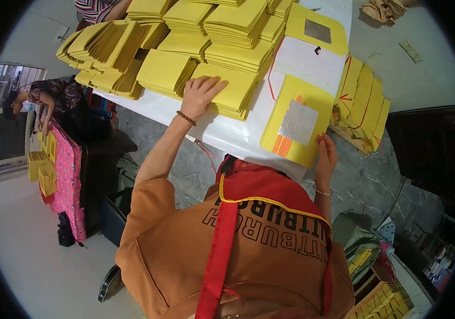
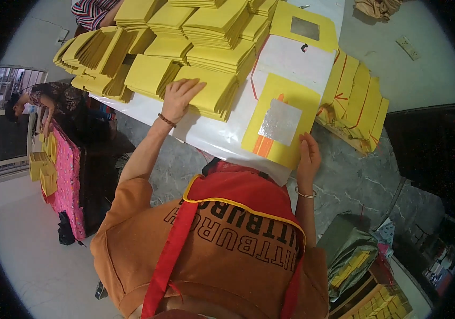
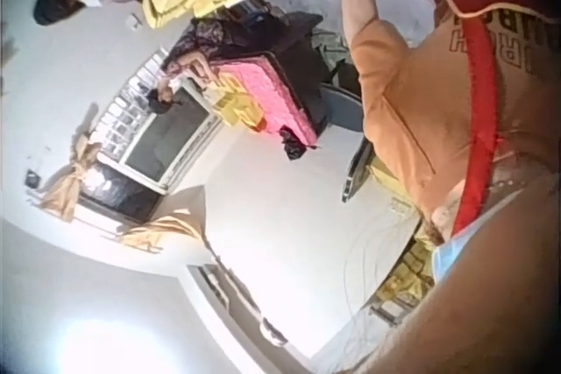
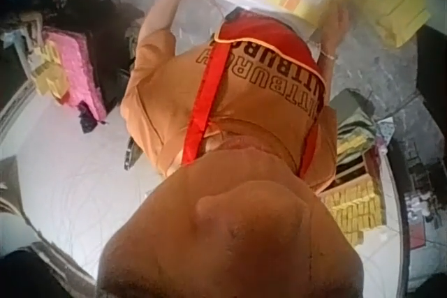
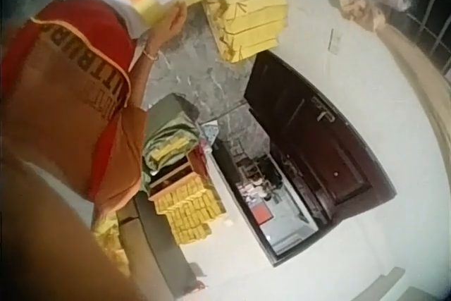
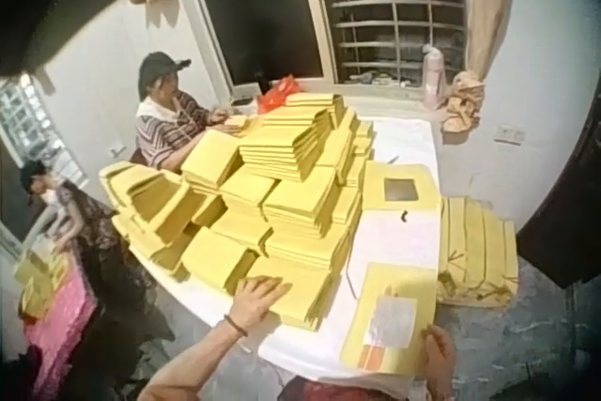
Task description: Folding yellow ritual paper sheets into stacks.
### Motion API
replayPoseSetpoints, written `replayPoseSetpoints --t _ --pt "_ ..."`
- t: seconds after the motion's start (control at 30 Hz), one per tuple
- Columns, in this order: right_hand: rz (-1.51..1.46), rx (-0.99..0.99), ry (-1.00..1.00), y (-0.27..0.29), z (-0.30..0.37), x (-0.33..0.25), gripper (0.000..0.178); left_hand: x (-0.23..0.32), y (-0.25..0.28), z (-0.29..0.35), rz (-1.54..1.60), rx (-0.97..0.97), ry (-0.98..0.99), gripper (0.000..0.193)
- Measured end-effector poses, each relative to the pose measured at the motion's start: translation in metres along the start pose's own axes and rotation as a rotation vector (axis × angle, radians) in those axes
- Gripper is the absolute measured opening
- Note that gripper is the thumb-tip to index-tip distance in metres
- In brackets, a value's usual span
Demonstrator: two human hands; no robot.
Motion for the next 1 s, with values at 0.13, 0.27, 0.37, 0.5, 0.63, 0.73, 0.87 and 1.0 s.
replayPoseSetpoints --t 0.13,0.27,0.37,0.5,0.63,0.73,0.87,1.0 --pt "-0.016 -0.001 -0.013 0.002 0.004 0.001 0.027 -0.006 -0.024 0.011 -0.041 -0.101 0.026 0.059" --pt "0.028 0.018 -0.043 0.003 0.006 0.002 0.026 -0.006 -0.049 0.019 0.0 -0.31 0.031 0.066" --pt "0.239 -0.026 0.113 0.001 0.003 -0.012 0.027 -0.006 -0.061 0.03 -0.156 -0.374 -0.017 0.072" --pt "0.923 -0.249 0.566 -0.045 0.016 -0.047 0.03 -0.003 -0.051 0.026 -0.15 -0.508 -0.043 0.086" --pt "0.903 -0.275 0.504 -0.041 0.012 -0.024 0.029 0.035 -0.001 -0.012 -0.125 -0.4 -0.107 0.077" --pt "0.841 -0.296 0.503 -0.041 0.01 -0.024 0.029 0.094 0.008 -0.033 0.304 -0.229 -0.134 0.057" --pt "0.727 -0.309 0.481 -0.04 0.008 -0.024 0.028 0.193 -0.006 -0.025 0.469 -0.157 -0.326 0.043" --pt "0.514 -0.342 0.417 -0.03 0.003 -0.012 0.024 0.203 -0.016 -0.023 0.551 -0.256 -0.441 0.04"
Point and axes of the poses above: each hand's wrist, its own z-axis away from the middle knuckle, its own y-axis out of the back of the hand, x = y × z, the point moved 10 cm from there along -z, towards the middle knuckle, and after that the axes turned 8 degrees about -z, right-handed, at the moved point
